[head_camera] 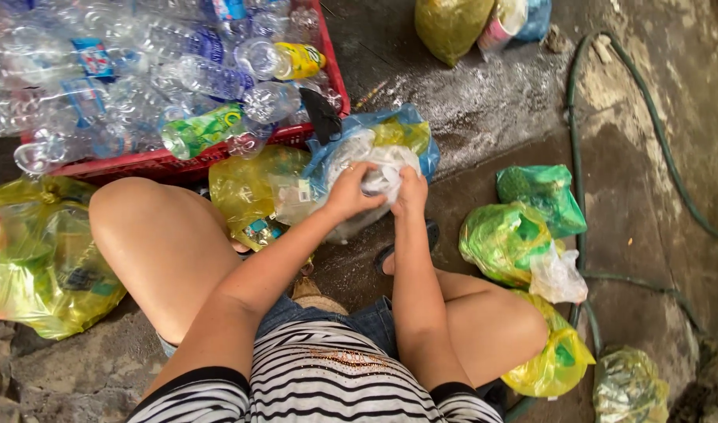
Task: The person sits on the ground and sorts plastic bottles and cans from various plastic bags into a red crate. They open bags, pick out bottles and cans, and place them into the crate, occasionally moving bags aside.
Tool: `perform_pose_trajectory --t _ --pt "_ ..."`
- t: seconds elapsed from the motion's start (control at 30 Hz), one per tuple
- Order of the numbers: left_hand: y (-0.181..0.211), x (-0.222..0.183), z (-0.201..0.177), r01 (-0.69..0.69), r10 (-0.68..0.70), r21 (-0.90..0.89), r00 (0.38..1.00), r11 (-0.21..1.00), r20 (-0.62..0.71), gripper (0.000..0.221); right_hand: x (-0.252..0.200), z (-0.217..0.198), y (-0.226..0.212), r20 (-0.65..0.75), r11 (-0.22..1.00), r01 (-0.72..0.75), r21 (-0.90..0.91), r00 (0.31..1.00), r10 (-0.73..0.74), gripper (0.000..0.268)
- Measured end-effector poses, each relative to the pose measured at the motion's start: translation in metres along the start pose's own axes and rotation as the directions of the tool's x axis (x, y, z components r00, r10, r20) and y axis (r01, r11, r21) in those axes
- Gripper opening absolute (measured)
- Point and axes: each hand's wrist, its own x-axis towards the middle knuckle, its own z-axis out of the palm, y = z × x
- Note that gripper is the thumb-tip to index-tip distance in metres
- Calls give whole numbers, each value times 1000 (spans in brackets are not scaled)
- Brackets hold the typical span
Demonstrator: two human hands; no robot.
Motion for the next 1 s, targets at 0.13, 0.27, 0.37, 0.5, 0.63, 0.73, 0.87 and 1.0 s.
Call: perform_pose_trajectory --t 0.13,0.27,0.37,0.5,0.63,0.73,0.87,1.0 --pt "6 -16 8 -56 46 -174 997 983 -57 63 26 -34 22 -58 970 -237 -53 971 234 25" --pt "-1 -17 15 -279 275 -10 952 960 -134 56 36 -53 43 -15 922 -386 -29 922 386 22" --pt "-7 -11 10 -344 349 60 927 937 -138 57 12 -34 27 52 920 -392 19 919 390 21" --pt "-22 9 -1 -98 95 -180 995 979 -26 63 -21 1 -2 252 987 -148 -68 954 161 30" --pt "-23 20 -14 -8 -22 -246 993 969 -117 49 -30 16 -1 408 790 417 -450 883 -234 46" --pt "4 14 -41 -91 51 -118 951 989 -306 43 -62 55 -27 391 686 367 -628 911 -129 39" --pt "21 4 -49 -177 235 176 884 968 -404 37 -58 50 -21 275 256 260 -931 961 25 47" --pt "-1 9 -37 -202 129 -145 906 969 -403 37 -65 44 -13 526 168 717 -676 630 -571 65"
